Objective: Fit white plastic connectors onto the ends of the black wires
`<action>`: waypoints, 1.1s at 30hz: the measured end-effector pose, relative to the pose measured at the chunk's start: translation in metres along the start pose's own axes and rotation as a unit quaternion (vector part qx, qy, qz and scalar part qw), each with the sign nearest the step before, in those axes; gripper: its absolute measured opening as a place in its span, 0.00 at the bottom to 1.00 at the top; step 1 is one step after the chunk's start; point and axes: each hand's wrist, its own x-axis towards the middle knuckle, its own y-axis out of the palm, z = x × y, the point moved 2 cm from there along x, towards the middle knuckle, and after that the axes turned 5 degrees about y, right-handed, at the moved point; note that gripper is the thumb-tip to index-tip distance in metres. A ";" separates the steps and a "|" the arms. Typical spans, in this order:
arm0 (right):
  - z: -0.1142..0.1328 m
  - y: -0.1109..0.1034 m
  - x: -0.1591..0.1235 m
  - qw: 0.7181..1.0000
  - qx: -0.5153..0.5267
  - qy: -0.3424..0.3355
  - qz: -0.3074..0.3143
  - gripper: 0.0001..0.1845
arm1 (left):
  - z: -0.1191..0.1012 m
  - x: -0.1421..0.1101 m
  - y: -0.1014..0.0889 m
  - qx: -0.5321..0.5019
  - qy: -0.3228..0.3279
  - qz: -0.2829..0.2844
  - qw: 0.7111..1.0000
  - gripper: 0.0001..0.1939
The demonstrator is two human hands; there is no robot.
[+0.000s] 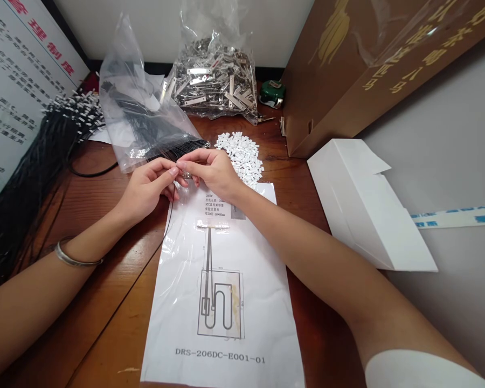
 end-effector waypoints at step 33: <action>0.001 0.001 -0.001 0.999 -0.018 -0.023 0.016 0.13 | -0.003 0.000 0.001 0.001 -0.014 -0.013 1.000 0.08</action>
